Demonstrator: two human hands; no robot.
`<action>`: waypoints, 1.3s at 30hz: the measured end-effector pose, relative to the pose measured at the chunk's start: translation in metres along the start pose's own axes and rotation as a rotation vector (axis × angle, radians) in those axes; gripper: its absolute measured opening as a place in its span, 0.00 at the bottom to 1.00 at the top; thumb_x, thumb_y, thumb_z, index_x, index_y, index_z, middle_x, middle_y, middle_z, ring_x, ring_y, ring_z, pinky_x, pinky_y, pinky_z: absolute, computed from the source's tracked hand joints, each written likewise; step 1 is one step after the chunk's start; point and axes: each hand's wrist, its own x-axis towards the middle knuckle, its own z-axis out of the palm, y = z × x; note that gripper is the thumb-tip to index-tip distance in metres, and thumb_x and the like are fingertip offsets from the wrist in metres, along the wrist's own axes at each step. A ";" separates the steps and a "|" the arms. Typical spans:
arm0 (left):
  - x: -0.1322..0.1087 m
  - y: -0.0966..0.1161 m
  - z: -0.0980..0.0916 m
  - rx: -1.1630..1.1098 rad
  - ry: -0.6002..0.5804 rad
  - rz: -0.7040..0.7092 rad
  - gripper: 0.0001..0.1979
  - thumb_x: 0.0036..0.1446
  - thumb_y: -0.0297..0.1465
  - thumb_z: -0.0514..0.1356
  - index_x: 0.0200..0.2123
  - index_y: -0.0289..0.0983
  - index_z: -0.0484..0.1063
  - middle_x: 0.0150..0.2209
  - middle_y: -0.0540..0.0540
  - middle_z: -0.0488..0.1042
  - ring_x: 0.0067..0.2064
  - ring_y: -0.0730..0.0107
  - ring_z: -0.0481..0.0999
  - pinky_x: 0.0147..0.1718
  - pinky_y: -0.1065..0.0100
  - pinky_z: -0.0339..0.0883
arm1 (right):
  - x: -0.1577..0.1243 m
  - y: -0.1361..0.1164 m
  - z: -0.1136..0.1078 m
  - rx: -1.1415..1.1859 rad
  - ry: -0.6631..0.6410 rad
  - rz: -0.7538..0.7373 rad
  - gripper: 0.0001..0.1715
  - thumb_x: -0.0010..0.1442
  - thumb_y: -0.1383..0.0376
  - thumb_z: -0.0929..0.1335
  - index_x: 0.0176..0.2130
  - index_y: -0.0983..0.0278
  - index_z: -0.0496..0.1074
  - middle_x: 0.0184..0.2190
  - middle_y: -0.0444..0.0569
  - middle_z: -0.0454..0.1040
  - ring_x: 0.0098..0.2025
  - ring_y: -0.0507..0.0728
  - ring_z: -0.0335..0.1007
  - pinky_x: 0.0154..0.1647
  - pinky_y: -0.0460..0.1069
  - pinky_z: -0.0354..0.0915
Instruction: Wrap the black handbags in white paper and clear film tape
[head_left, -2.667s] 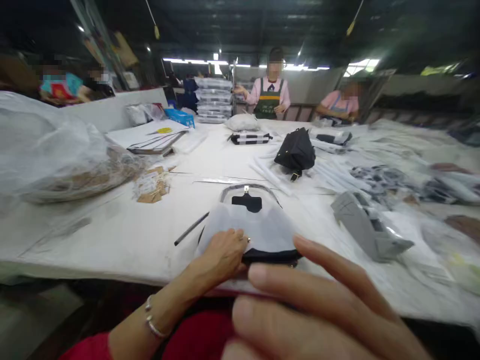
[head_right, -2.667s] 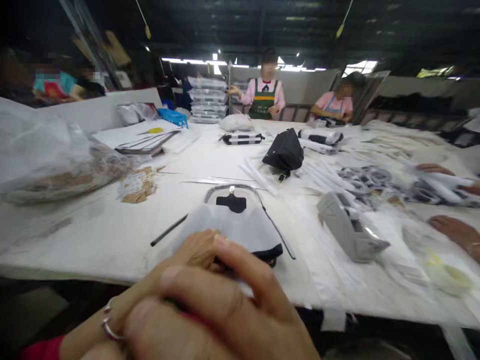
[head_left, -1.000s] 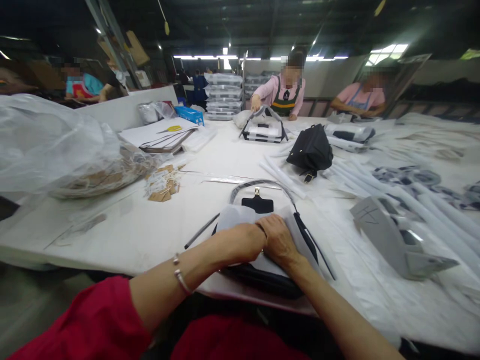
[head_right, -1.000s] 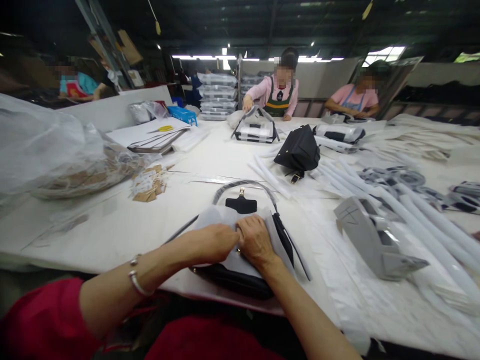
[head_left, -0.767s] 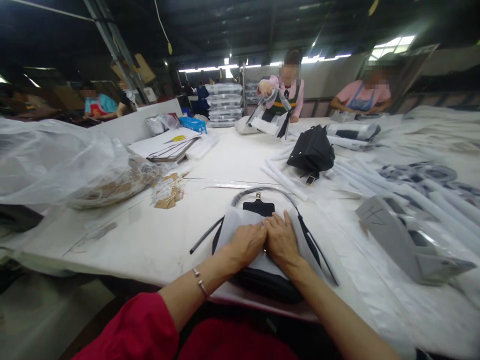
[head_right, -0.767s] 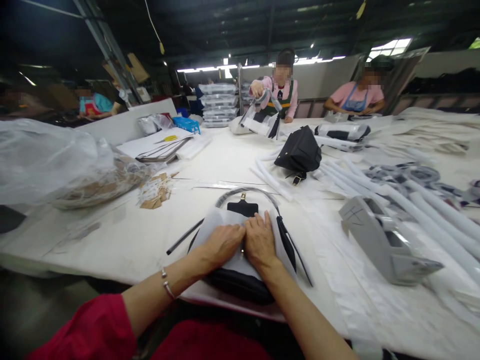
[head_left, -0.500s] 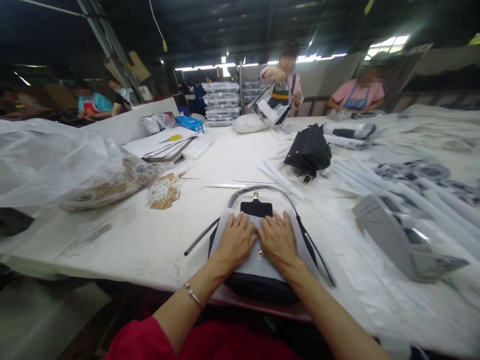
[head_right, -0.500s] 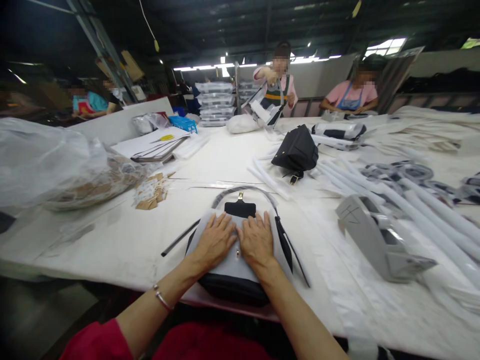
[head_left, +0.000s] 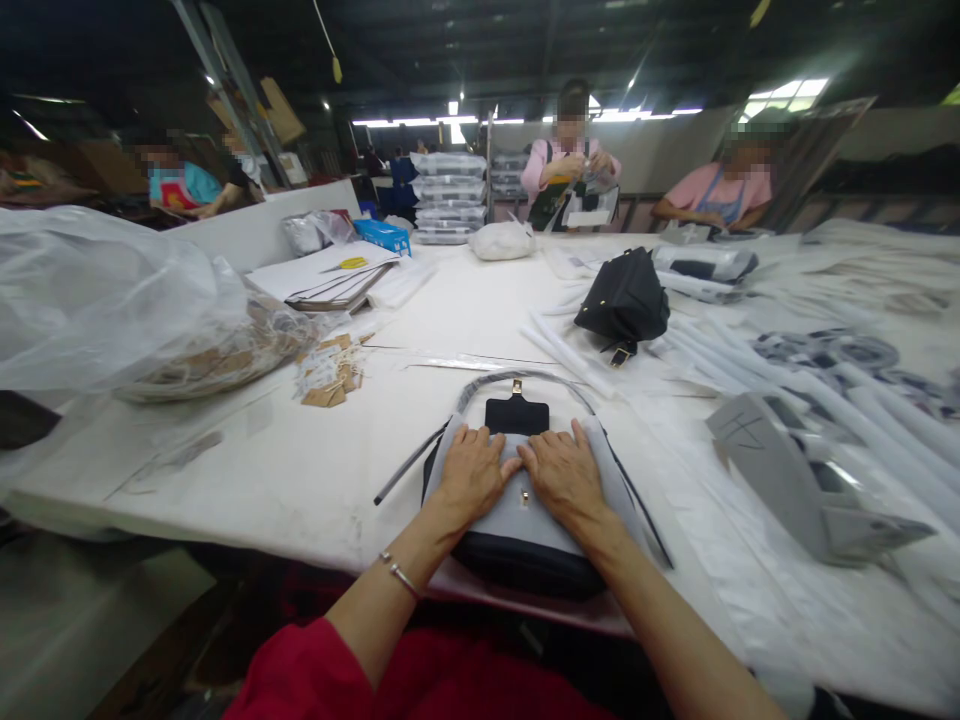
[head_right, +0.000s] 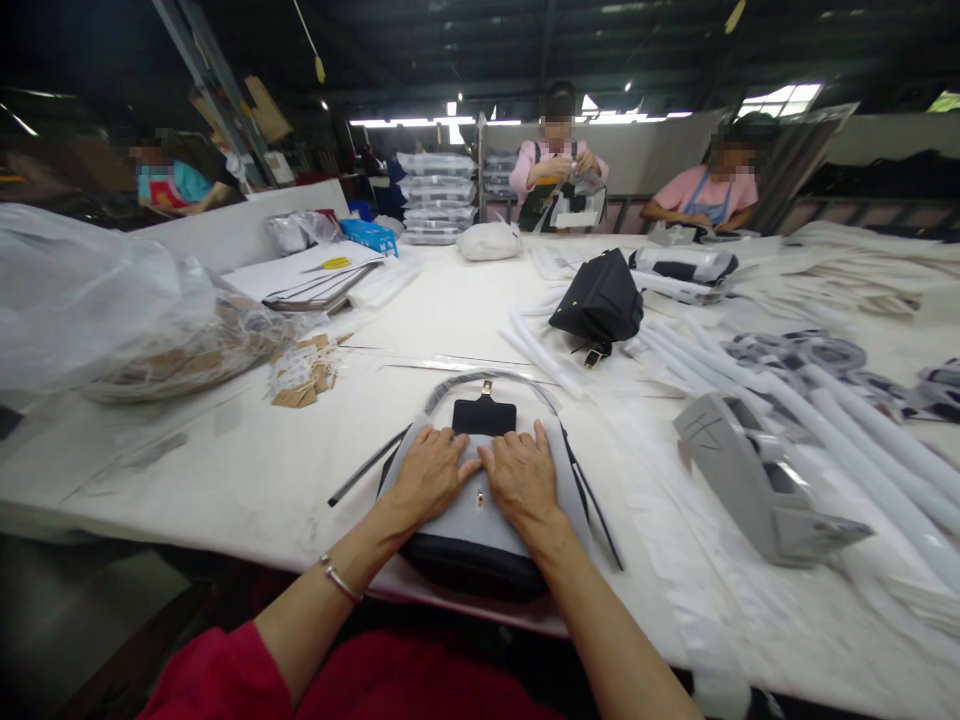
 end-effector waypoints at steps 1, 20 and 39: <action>0.000 0.000 -0.001 0.000 0.006 -0.005 0.23 0.65 0.47 0.50 0.47 0.35 0.71 0.43 0.39 0.75 0.48 0.57 0.72 0.53 0.54 0.57 | 0.000 0.000 -0.001 -0.010 -0.005 0.004 0.20 0.70 0.57 0.59 0.38 0.62 0.76 0.37 0.51 0.78 0.44 0.61 0.70 0.66 0.62 0.41; 0.019 -0.003 0.011 -0.001 0.081 -0.071 0.21 0.68 0.37 0.47 0.34 0.32 0.74 0.35 0.36 0.78 0.42 0.53 0.74 0.47 0.52 0.56 | 0.031 0.005 0.007 -0.089 -0.231 0.220 0.29 0.70 0.50 0.57 0.39 0.68 0.75 0.32 0.58 0.80 0.38 0.64 0.77 0.44 0.57 0.58; 0.015 -0.005 0.011 -0.107 0.156 -0.217 0.10 0.60 0.28 0.53 0.43 0.32 0.68 0.40 0.38 0.75 0.47 0.54 0.72 0.56 0.54 0.57 | 0.026 0.034 0.011 0.821 0.125 0.194 0.12 0.52 0.60 0.68 0.35 0.62 0.77 0.35 0.49 0.76 0.39 0.59 0.71 0.40 0.53 0.66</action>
